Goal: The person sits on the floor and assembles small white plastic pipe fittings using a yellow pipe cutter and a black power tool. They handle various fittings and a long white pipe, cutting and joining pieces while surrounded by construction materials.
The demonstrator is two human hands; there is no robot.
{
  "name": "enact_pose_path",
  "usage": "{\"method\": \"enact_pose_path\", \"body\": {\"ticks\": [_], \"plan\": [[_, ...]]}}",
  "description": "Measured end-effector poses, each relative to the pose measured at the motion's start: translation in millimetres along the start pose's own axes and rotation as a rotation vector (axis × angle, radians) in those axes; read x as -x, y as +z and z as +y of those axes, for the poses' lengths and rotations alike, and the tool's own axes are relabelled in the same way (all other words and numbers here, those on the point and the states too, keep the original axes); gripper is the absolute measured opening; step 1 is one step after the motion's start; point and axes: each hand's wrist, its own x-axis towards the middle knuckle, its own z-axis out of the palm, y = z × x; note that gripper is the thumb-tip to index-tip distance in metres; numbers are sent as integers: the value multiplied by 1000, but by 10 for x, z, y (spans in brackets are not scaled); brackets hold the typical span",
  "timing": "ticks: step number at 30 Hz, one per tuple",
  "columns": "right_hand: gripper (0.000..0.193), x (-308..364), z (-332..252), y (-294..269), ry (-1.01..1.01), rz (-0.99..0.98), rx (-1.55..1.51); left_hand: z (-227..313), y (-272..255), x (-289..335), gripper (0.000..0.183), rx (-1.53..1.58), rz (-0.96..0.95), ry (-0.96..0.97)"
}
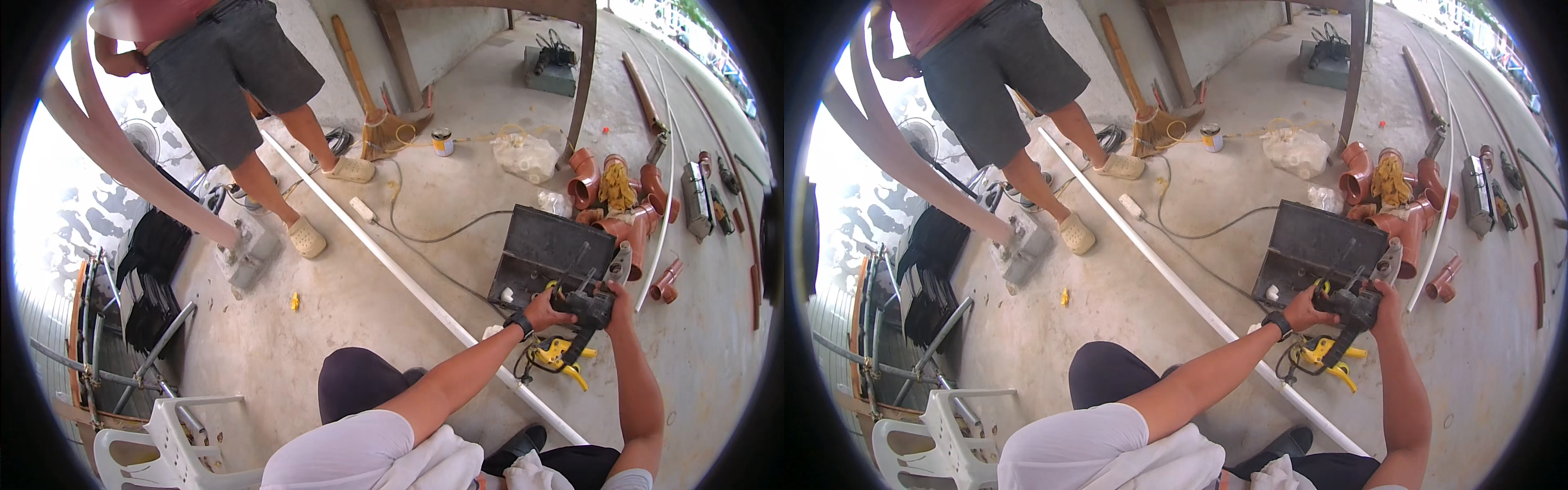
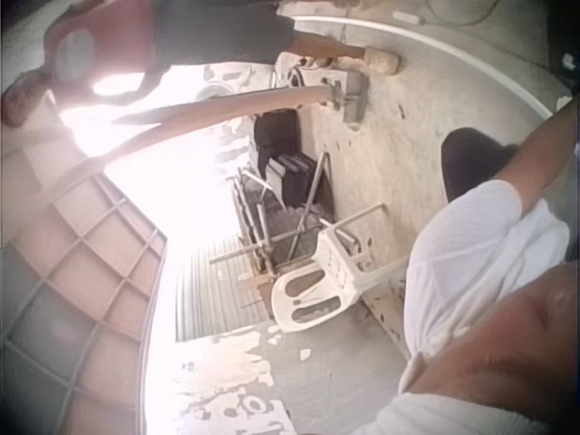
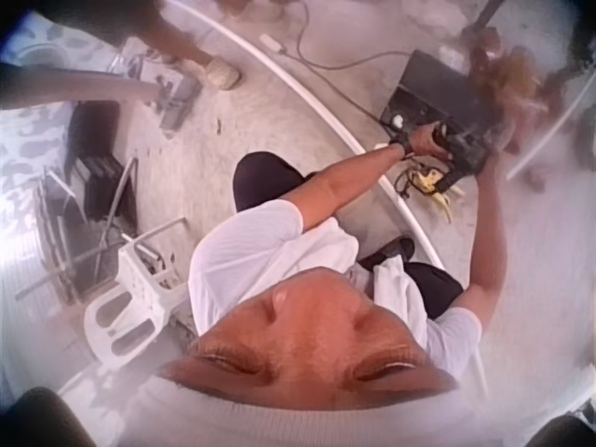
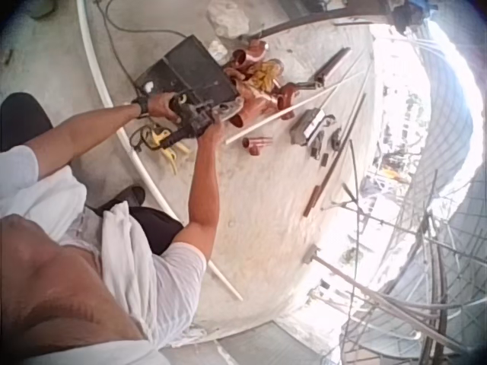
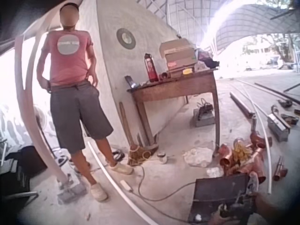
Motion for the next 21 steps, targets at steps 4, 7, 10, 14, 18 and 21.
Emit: {"method": "enact_pose_path", "body": {"ticks": [4, 7, 10, 14, 18, 21], "plan": [[23, -73, 89, 9, -100, -3, 47, -191, 231, -20, 72, 386, -125, -75], [25, -35, 112, 69, -163, -26, 116, -422, 392, -121, 57, 847, -197, -238], [40, 137, 80, 179, -261, -55, 214, -380, 366, -126, 42, 1042, -188, -389], [47, 372, 33, 463, -384, -162, 411, -330, 319, -147, 30, 1137, -87, -453], [51, 453, -47, 636, -408, -186, 521, -363, 279, -164, 31, 1196, -34, -364], [54, 445, -43, 639, -239, -136, 570, -345, 219, -193, 35, 1180, 30, -322]]}}
